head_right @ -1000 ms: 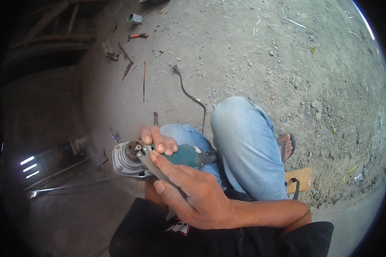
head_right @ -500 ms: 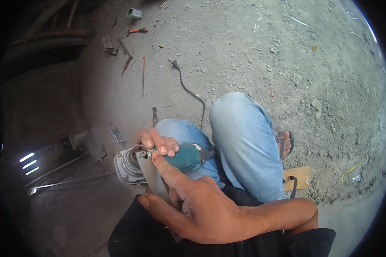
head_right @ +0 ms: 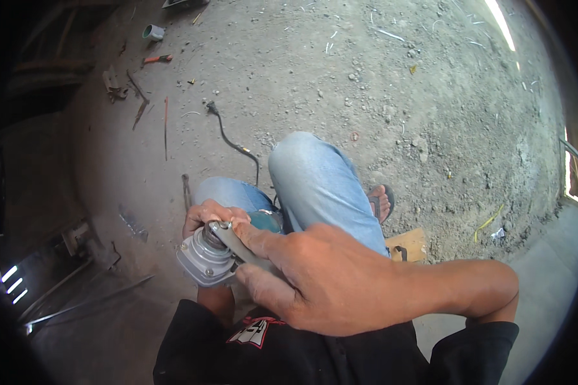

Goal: The person holds an angle grinder and uses a specialized wrench to tighten or adjust the locking nut on the spindle. The person handles a small metal shim or part, placing it onto the tool's head before continuing to use the wrench to secure the components.

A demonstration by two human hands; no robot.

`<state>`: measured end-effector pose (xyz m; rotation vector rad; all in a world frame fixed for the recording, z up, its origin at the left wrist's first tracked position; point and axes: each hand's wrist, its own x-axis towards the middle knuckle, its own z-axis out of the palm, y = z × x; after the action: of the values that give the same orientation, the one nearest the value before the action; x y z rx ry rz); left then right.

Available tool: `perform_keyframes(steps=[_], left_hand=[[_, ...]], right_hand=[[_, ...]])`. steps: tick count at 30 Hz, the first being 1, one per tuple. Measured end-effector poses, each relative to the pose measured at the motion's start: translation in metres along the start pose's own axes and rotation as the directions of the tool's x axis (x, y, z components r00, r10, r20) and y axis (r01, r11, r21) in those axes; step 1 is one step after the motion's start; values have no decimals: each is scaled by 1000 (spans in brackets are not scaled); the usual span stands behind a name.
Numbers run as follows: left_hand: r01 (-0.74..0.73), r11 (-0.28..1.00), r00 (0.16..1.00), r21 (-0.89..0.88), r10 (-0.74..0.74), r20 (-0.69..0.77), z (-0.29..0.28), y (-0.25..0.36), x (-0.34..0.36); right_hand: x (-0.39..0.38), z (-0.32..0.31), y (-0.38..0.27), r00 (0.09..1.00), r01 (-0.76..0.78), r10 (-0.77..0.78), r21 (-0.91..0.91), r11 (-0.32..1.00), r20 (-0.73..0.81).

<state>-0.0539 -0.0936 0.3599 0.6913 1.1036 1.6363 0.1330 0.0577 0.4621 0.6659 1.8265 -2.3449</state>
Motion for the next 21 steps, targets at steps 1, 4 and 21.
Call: perform_keyframes(steps=[1, 4, 21], left_hand=[[3, 1000, 1000, 7, -3, 21, -2, -1, 1], [-26, 991, 995, 129, 13, 97, -9, 0, 6], [207, 975, 976, -74, -201, 87, -37, -3, 0]], right_hand=[[1, -2, -1, 999, 49, -51, -109, 993, -11], [3, -7, -13, 1000, 6, -7, -378, 926, -2], [25, 2, -34, 999, -49, 54, -575, 817, -8]])
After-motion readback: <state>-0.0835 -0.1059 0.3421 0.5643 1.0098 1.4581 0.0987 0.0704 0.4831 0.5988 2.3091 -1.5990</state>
